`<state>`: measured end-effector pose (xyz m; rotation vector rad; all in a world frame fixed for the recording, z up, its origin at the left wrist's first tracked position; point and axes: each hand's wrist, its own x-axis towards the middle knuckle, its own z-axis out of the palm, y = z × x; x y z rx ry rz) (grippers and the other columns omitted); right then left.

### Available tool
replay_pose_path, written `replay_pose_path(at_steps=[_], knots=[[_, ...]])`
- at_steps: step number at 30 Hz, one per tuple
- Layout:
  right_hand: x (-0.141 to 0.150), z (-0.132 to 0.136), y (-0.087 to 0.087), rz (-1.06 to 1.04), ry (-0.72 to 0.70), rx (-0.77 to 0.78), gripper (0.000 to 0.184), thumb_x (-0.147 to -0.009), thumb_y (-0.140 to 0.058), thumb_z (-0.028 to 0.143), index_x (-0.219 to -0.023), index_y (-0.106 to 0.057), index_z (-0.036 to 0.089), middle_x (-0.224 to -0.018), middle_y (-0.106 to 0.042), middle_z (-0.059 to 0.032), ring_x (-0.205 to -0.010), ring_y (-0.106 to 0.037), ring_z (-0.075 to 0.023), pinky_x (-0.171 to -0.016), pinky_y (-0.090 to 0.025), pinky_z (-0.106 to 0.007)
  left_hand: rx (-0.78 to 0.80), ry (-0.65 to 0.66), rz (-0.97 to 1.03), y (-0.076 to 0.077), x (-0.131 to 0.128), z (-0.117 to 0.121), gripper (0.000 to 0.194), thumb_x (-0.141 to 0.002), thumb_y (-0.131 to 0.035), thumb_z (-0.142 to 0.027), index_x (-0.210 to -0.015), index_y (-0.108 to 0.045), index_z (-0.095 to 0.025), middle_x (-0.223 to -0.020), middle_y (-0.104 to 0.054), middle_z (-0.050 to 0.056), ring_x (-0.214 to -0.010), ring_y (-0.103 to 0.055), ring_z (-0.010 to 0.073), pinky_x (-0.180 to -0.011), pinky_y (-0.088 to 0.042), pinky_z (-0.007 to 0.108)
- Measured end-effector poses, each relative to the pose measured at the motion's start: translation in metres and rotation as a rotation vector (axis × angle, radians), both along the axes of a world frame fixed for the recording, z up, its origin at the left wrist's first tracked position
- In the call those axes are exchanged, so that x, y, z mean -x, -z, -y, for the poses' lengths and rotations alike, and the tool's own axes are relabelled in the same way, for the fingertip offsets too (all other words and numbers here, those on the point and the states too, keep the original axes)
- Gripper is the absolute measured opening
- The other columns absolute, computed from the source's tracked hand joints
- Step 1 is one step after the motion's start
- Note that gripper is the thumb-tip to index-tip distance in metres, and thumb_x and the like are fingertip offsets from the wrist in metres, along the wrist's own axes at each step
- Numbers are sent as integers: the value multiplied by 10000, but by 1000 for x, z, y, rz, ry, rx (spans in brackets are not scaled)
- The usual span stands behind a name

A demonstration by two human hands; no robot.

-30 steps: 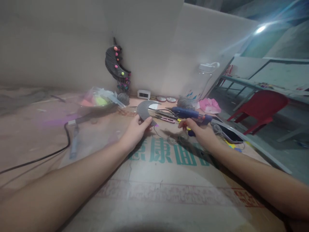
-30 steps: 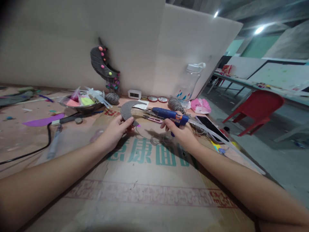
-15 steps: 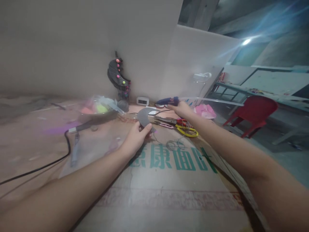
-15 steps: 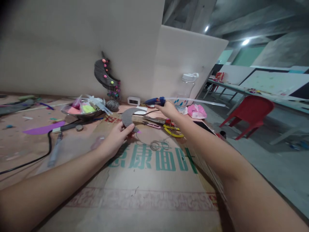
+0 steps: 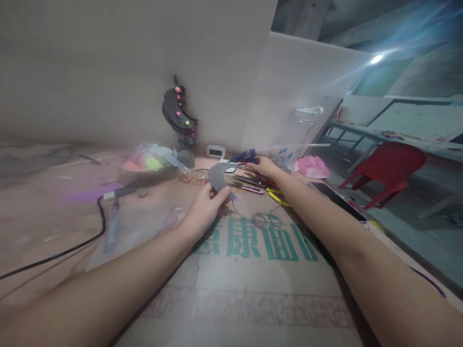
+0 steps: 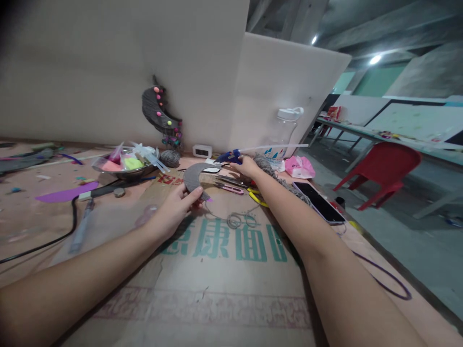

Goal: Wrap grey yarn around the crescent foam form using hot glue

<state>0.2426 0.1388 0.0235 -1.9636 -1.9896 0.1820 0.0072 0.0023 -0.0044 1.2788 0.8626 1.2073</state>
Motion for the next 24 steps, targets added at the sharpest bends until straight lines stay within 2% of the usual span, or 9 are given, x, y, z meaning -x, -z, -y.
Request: replay_pose_path(at_steps=[2,5,8,10,13,15,17,19,24], knots=[[-3,14,-4,54,-7,5,486,-900,-563,438,-1212,-563,65,-1136,-669,-221,-1032,-641,-299,-865,-470,-339,-15,3,-13,2,0,-1,375,-771,-679,-472,-898,-558,-140,-715,-605,1,-584,-528,99,-550,-413,219],[-2,49,-10,125,-42,-48,553,-913,-540,426,-1293,-492,27,-1272,-571,-283,-1167,-562,-353,-965,-417,-407,-28,0,-14,4,0,-2,355,-786,-668,-462,-890,-547,-145,-695,-591,-7,-580,-527,97,-549,-413,217],[5,92,-14,156,-172,-102,395,-955,-472,370,-1237,-575,115,-1312,-571,-192,-1238,-510,-292,-1056,-344,-383,-10,-7,13,2,0,-1,383,-745,-707,-466,-883,-552,-145,-686,-598,-8,-570,-533,100,-548,-418,220],[14,119,-14,120,-340,-138,322,-962,-457,358,-1076,-668,143,-1179,-649,-147,-1144,-567,-259,-1008,-392,-367,17,-14,35,0,-1,0,421,-702,-738,-477,-886,-556,-145,-683,-607,-7,-564,-539,104,-550,-426,227],[31,151,-8,-25,-453,-70,309,-896,-574,436,-1008,-684,170,-1035,-696,-90,-959,-629,-222,-878,-470,-345,40,-14,51,-2,-1,1,447,-672,-758,-492,-871,-552,-149,-677,-608,-10,-553,-537,104,-548,-430,230],[41,164,-2,-52,-560,-53,318,-850,-640,455,-987,-681,171,-985,-693,-74,-910,-626,-207,-832,-479,-331,36,-2,51,-2,0,1,433,-685,-753,-488,-860,-546,-150,-683,-603,-14,-554,-532,99,-551,-427,228],[50,172,5,-59,-645,-80,251,-858,-650,403,-951,-684,172,-965,-678,-71,-913,-612,-193,-828,-471,-318,16,11,39,-1,1,1,405,-714,-736,-478,-851,-543,-150,-689,-596,-17,-564,-524,95,-555,-421,223],[55,176,12,-63,-701,-130,173,-905,-599,323,-905,-683,172,-934,-668,-69,-905,-600,-180,-834,-460,-313,-15,14,11,0,2,1,386,-734,-719,-478,-829,-543,-148,-685,-586,-19,-575,-516,93,-555,-410,219],[60,181,18,10,-781,-231,220,-967,-478,271,-871,-648,170,-874,-676,-67,-854,-584,-183,-813,-437,-333,-27,-28,-94,1,1,0,377,-716,-729,-464,-797,-546,-144,-659,-568,-20,-589,-526,107,-565,-412,229]])
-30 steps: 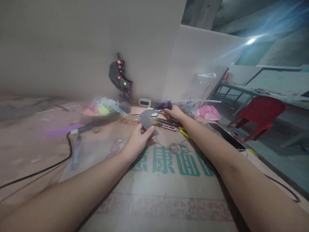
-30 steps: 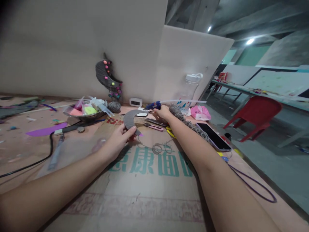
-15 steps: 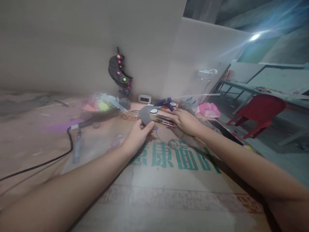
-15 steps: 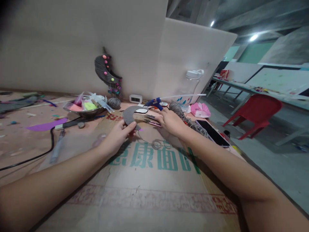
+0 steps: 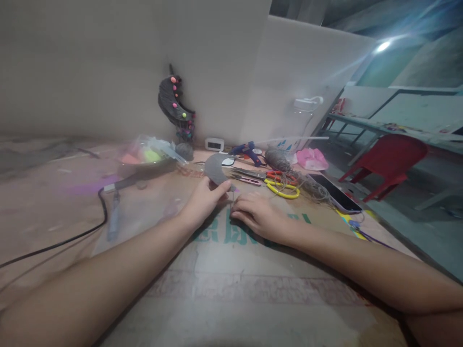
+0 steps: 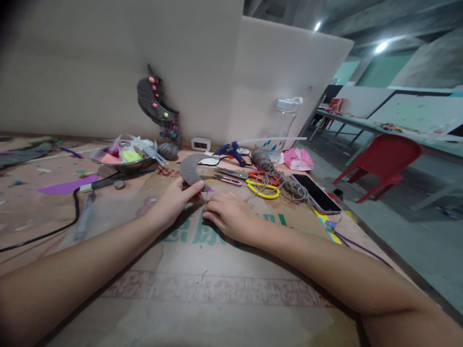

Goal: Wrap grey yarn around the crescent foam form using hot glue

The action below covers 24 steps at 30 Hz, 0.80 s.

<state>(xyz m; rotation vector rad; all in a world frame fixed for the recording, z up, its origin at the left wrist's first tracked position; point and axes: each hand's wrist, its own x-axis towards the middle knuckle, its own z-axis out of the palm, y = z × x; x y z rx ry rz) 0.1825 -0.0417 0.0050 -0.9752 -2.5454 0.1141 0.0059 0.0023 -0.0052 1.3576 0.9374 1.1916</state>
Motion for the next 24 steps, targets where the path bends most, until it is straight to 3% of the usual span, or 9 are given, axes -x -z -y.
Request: replay_pose_path(at_steps=[3,7,9,14,20,24], knots=[[-1,2,-2,-4,-14,-21,246,-975,-445,265,-850,-632,167,-845,-673,-68,-817,-583,-180,-778,-439,-315,8,-5,19,-1,-2,1,376,-702,-747,-404,-875,-539,-143,-701,-593,-15,-607,-549,108,-574,-428,227],[-7,3,-4,-125,11,-49,240,-971,-452,280,-877,-644,171,-822,-682,-59,-762,-593,-163,-724,-443,-280,59,50,99,-2,-2,3,671,-693,-755,-323,-1254,-419,-174,-785,-655,-16,-587,-574,103,-569,-443,225],[-10,3,-5,-212,49,-51,235,-964,-465,283,-878,-655,174,-802,-688,-48,-740,-603,-154,-702,-445,-264,33,84,53,-2,-2,5,703,-725,-723,-314,-1330,-390,-184,-754,-652,-27,-562,-563,97,-564,-434,223],[-12,0,-10,-385,172,42,254,-945,-476,260,-814,-675,171,-682,-662,-9,-641,-596,-126,-627,-429,-231,-59,158,-203,0,0,3,345,-841,-586,-396,-1063,-623,-134,-759,-665,34,-675,-617,150,-650,-463,275],[-16,-6,-11,-430,241,66,275,-940,-463,271,-794,-670,164,-627,-613,10,-599,-552,-115,-613,-401,-229,-107,212,-352,8,0,2,487,-739,-721,-376,-1147,-534,-187,-840,-660,24,-764,-618,171,-695,-470,296],[-16,-6,-11,-423,245,78,278,-938,-463,274,-796,-677,166,-631,-599,13,-602,-540,-111,-608,-390,-224,-115,223,-391,6,-1,6,419,-751,-700,-348,-1092,-514,-191,-832,-639,14,-770,-601,166,-687,-457,290]])
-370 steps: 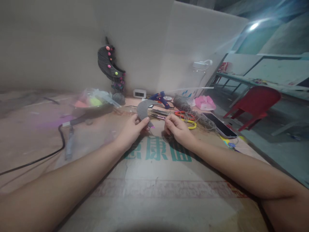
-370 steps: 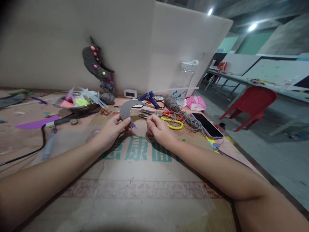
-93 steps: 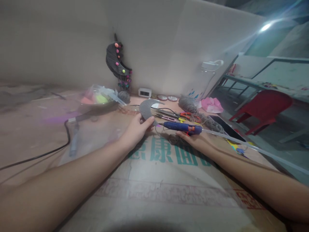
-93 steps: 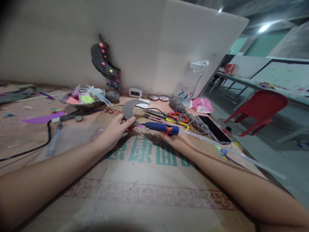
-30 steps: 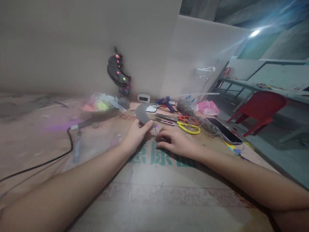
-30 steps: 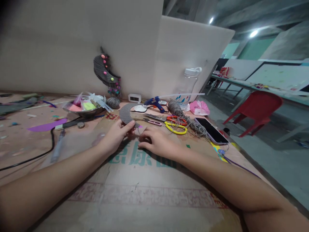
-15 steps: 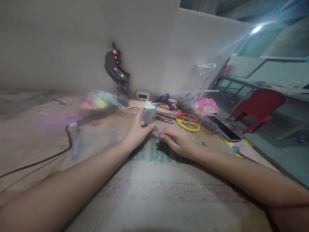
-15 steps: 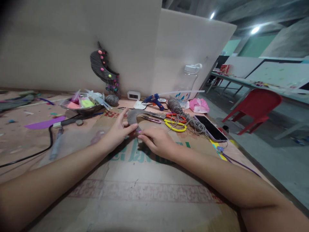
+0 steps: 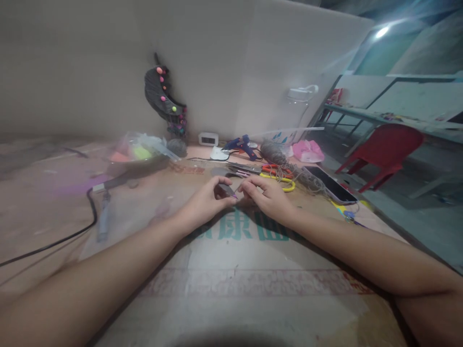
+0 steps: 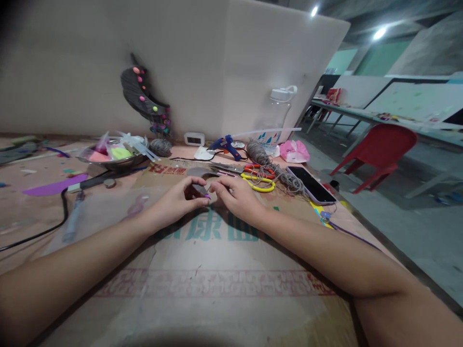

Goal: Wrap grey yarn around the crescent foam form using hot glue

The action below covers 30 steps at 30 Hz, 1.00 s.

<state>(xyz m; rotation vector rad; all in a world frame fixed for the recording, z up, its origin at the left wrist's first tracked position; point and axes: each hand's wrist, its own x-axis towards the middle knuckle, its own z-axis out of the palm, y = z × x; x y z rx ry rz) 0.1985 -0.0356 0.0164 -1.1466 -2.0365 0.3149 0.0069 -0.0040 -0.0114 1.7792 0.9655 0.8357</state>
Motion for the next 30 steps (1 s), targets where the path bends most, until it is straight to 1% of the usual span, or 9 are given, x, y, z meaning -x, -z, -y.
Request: replay_pose_path(at_steps=[4,10,13,18,21,24,26,28,30], knots=[[0,-1,-1,-14,4,3,285,-935,-463,279,-772,-668,167,-627,-590,14,-599,-534,-108,-593,-382,-217,-27,-20,-20,-2,0,1,353,-754,-694,-341,-1031,-533,-195,-795,-615,-1,-750,-582,158,-668,-445,280],[-8,-7,2,-74,76,54,282,-932,-477,323,-781,-654,164,-622,-566,18,-577,-508,-105,-562,-371,-219,-23,-29,13,0,1,1,332,-757,-699,-356,-1007,-547,-200,-810,-628,4,-742,-599,157,-657,-457,278],[-12,-9,3,-78,99,83,237,-903,-508,311,-794,-659,162,-603,-567,22,-563,-510,-109,-557,-376,-225,-34,-40,68,-2,1,4,349,-764,-702,-369,-1024,-538,-204,-818,-623,-1,-745,-614,155,-660,-478,279],[-12,-7,4,-47,118,92,223,-880,-528,308,-772,-663,168,-612,-601,13,-574,-537,-121,-563,-389,-231,24,-37,182,-7,0,7,405,-726,-747,-342,-1014,-500,-205,-814,-605,-13,-754,-628,157,-682,-505,289],[-12,-7,5,-19,117,129,237,-883,-522,324,-775,-667,171,-638,-625,0,-604,-566,-139,-581,-409,-245,6,-25,237,-8,1,6,308,-806,-659,-401,-983,-508,-199,-816,-607,-8,-708,-620,142,-668,-490,283],[-12,-10,6,-24,103,185,236,-893,-506,339,-865,-676,177,-769,-684,-28,-699,-616,-165,-663,-462,-281,-24,-34,251,-8,2,3,232,-875,-556,-407,-966,-525,-196,-785,-601,-6,-698,-615,141,-652,-468,270],[-12,-13,6,-58,105,158,236,-885,-523,346,-981,-667,186,-963,-705,-61,-871,-635,-201,-790,-483,-335,-25,-37,249,-6,3,2,207,-877,-554,-384,-961,-524,-198,-760,-595,-10,-708,-617,146,-652,-460,267],[-12,-14,5,-134,112,100,266,-875,-543,359,-1057,-642,192,-1110,-675,-83,-1015,-607,-225,-884,-472,-376,-29,-34,251,-4,3,1,194,-875,-557,-372,-957,-521,-200,-751,-592,-11,-710,-619,149,-661,-461,269],[-10,-13,5,-256,85,114,282,-874,-545,374,-1080,-615,194,-1147,-653,-90,-982,-613,-214,-833,-501,-364,-48,-41,255,-3,2,0,182,-869,-564,-359,-952,-522,-202,-767,-590,-11,-707,-615,146,-668,-464,271]])
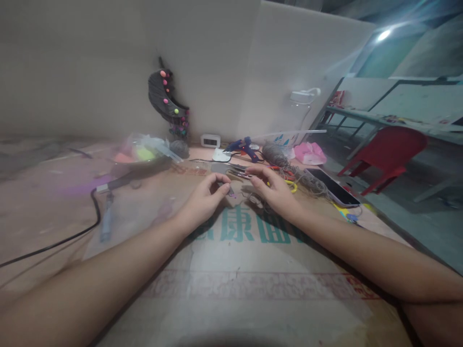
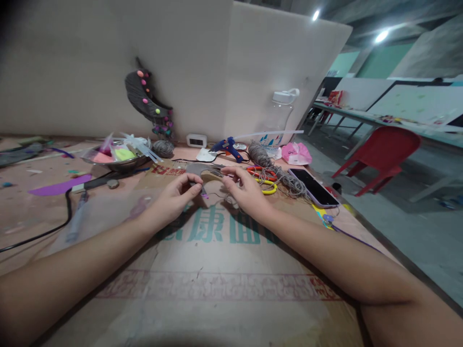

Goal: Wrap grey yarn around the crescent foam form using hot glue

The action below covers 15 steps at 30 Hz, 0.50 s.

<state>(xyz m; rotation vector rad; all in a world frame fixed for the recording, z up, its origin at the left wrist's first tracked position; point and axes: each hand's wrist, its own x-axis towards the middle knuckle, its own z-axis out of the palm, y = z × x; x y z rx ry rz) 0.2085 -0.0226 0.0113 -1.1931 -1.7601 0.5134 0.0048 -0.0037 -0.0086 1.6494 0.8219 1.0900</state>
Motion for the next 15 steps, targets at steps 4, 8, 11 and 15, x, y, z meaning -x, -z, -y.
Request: replay_pose_path(at_steps=[4,8,11,15], knots=[[7,7,2,-152,-186,230,339,-845,-600,330,-1158,-533,221,-1259,-594,-88,-588,-553,-81,-497,-468,-247,-35,-20,-23,0,0,0,156,-864,-564,-336,-941,-531,-204,-793,-589,-7,-708,-596,142,-675,-466,276],[11,13,5,-91,-317,311,438,-791,-683,258,-1176,-478,221,-1173,-623,-77,-548,-512,-48,-468,-442,-210,-81,-51,-64,-2,0,1,146,-864,-564,-329,-931,-549,-201,-821,-582,0,-728,-565,137,-687,-454,269],[12,13,6,-116,-315,338,421,-776,-704,238,-1115,-455,216,-967,-664,-41,-623,-574,-83,-516,-457,-212,-84,-69,-67,-4,0,1,149,-858,-566,-327,-925,-547,-196,-813,-570,0,-729,-548,135,-681,-439,260],[12,13,5,-23,-309,318,398,-778,-703,235,-1072,-436,215,-787,-621,24,-665,-584,-106,-581,-454,-227,-59,-65,-69,-2,1,0,209,-859,-568,-361,-974,-542,-188,-843,-589,8,-730,-562,138,-686,-442,267]])
